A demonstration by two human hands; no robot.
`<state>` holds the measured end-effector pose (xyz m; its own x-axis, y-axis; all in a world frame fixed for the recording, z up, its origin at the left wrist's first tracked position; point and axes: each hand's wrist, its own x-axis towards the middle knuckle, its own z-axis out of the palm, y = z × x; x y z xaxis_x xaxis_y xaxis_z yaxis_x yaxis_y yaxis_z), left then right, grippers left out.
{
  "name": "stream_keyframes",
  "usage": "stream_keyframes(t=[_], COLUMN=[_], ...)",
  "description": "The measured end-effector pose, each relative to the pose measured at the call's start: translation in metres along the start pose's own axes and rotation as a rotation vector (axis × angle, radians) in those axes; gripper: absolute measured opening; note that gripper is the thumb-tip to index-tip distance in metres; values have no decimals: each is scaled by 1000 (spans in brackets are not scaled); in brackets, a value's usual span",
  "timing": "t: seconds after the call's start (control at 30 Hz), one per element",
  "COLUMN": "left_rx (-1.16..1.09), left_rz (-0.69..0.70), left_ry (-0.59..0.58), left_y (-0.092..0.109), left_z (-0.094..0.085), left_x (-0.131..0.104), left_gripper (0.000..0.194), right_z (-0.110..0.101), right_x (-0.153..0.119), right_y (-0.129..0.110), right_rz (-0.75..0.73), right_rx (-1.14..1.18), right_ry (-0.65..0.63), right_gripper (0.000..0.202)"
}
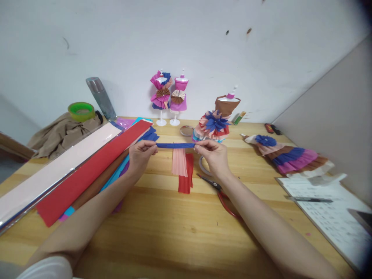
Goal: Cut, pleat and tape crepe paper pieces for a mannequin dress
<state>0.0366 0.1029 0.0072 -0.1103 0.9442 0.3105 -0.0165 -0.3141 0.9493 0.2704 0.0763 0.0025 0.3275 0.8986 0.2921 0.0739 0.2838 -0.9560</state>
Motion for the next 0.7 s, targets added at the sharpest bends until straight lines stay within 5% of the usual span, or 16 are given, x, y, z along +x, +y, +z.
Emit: stream_keyframes(t=[0.23,0.4,0.7], left_rx=[26,116,692], left_rz=[-2,34,476], left_ry=[-59,-243,-506], left_y=[-4,-15,-7], left_z=[-2,-8,-14], left_x=[2,11,13], left_gripper=[18,30,21], right_z=[-3,-8,-14], right_x=[4,9,12], right_y=[11,12,-8], right_rz=[-108,-304,-466], right_rx=[-128,-462,-693], right_ry=[-71,-189,-295], right_gripper=[28,20,11])
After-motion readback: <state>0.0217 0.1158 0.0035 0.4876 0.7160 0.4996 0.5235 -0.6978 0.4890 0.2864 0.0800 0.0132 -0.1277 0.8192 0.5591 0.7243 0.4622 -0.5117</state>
